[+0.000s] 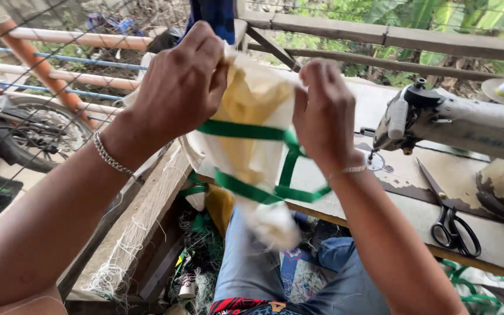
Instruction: Trimming loose threads and inspecting a white tote bag with green straps at a sewing station.
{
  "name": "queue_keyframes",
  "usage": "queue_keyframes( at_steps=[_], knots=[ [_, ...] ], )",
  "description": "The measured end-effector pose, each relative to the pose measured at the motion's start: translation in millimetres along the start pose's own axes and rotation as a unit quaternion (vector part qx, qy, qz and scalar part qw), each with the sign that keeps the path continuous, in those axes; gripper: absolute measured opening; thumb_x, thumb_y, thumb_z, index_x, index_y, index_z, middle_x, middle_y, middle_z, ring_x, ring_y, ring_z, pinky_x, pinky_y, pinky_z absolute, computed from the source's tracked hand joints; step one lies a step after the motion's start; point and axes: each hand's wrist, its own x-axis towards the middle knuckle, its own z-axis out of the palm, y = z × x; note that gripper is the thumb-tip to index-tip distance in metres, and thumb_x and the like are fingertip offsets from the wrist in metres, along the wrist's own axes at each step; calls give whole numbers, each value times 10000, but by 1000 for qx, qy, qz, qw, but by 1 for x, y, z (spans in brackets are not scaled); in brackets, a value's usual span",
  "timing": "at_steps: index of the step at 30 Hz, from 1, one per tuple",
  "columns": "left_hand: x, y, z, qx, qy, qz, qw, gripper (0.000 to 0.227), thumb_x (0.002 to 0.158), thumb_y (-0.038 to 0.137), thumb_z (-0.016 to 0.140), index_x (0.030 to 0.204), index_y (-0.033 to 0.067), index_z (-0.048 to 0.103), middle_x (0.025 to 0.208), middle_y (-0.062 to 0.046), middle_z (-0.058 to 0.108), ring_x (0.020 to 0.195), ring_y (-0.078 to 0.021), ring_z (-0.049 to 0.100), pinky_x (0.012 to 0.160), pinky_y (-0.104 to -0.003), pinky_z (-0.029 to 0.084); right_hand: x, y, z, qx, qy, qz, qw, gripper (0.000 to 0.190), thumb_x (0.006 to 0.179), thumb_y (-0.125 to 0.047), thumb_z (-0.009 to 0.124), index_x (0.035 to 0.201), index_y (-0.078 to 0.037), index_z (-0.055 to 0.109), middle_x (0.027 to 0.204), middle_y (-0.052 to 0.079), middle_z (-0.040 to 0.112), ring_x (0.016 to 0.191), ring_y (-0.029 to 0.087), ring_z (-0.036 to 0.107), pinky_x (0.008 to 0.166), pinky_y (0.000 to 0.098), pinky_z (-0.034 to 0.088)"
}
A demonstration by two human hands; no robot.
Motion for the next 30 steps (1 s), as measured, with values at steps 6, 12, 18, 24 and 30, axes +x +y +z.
queue_keyframes(
  at_steps=[6,12,18,24,30],
  knots=[
    [14,14,20,-24,-6,10,1000,146,995,21,707,915,-18,590,950,-122,543,559,-190,467,389,-287,416,-52,-57,-29,67,47,-38,996,151,992,29,670,878,6,573,802,132,495,724,298,448,647,415,387],
    [24,20,14,-32,38,90,995,198,977,-99,689,915,-11,523,959,-144,519,591,-217,446,444,-335,388,-54,-11,5,155,-59,215,962,170,975,-210,725,1039,-78,811,991,12,813,781,12,651,693,249,553],
    [16,17,38,-3,9,37,999,158,1107,89,573,1003,11,484,1009,-173,559,467,-330,424,363,-442,368,-65,-16,15,-155,-17,83,984,373,971,-420,794,751,-143,675,636,57,587,583,308,587,554,466,388],
    [17,18,33,7,11,66,998,184,1109,29,621,1044,11,450,973,-181,543,476,-285,385,348,-408,365,-67,-12,5,76,-109,410,902,500,794,-299,858,1030,-158,440,894,52,574,785,240,554,667,412,465],
    [21,17,18,-112,-18,76,991,191,1069,-69,668,1019,-34,487,1005,-195,552,603,-295,518,487,-389,507,-75,20,-13,426,-141,386,806,203,826,-65,842,972,-61,702,863,8,699,765,109,638,674,227,569]
  ],
)
